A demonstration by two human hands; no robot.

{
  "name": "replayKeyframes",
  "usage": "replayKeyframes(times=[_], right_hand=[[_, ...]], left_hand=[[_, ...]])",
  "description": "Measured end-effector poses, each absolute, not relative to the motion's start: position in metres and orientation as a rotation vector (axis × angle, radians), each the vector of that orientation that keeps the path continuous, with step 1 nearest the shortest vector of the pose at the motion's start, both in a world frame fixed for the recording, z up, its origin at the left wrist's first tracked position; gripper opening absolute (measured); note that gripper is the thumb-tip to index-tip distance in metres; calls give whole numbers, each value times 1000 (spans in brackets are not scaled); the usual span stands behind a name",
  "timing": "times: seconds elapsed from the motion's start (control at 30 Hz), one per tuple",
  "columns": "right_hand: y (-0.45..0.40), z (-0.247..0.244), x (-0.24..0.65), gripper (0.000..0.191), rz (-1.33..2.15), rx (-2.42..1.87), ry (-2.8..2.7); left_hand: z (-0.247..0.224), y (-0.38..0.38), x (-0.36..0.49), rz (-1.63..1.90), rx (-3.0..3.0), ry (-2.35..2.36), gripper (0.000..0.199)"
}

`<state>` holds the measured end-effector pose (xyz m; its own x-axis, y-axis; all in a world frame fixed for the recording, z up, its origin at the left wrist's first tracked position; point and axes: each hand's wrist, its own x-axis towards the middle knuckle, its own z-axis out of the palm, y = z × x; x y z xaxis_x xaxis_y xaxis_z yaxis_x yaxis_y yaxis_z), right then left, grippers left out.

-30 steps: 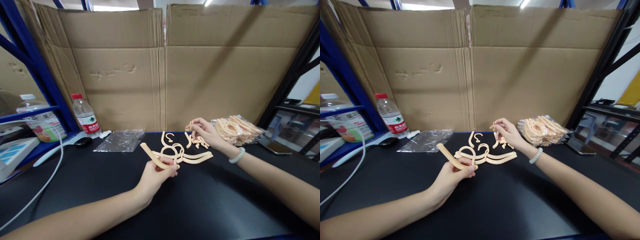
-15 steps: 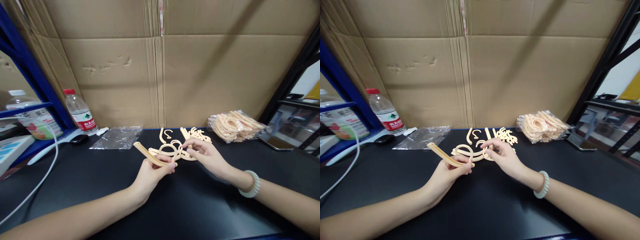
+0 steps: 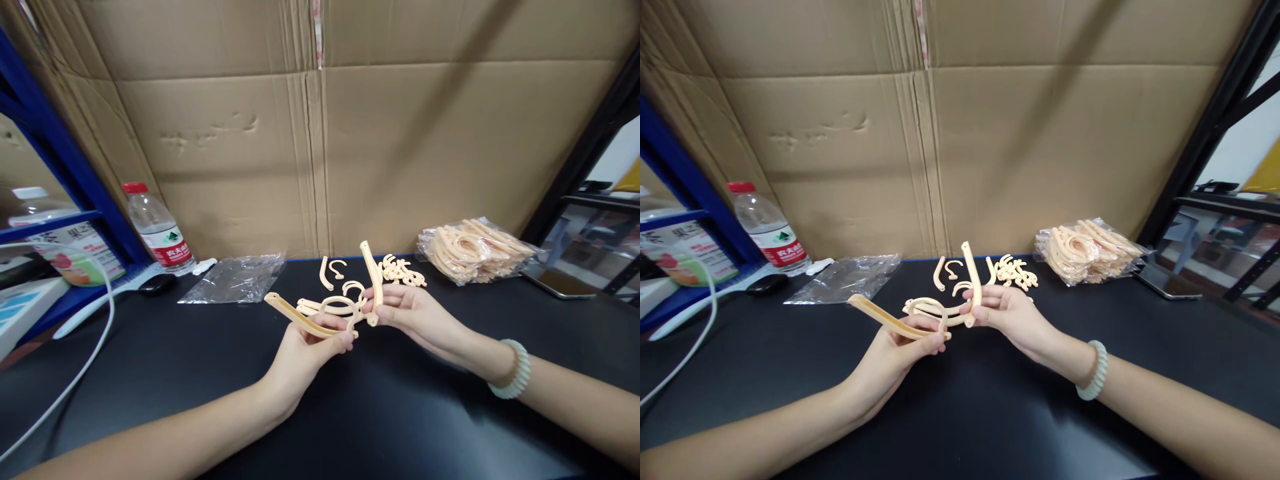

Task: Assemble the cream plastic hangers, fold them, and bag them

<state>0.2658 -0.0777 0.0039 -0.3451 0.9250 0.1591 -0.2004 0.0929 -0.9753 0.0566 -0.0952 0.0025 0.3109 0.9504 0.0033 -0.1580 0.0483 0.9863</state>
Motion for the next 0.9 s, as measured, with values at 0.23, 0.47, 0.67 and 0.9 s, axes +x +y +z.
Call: replayKeyframes(times=[0.23,0.47,0.67,0.9], right_hand=[[-91,4,253,20,1398,-742,-1520],[-94,4,253,16,1370,-668,-1572],[-97,5,252,11,1275,-701,-1601],[-102,6,252,8,1210,-744,-1629]], left_hand=[[2,-93,56,1010,1214,750,12],[8,-94,55,920,1299,746,7],[9,-96,57,990,1330,818,6],[7,-102,58,1051,1358,875,7]])
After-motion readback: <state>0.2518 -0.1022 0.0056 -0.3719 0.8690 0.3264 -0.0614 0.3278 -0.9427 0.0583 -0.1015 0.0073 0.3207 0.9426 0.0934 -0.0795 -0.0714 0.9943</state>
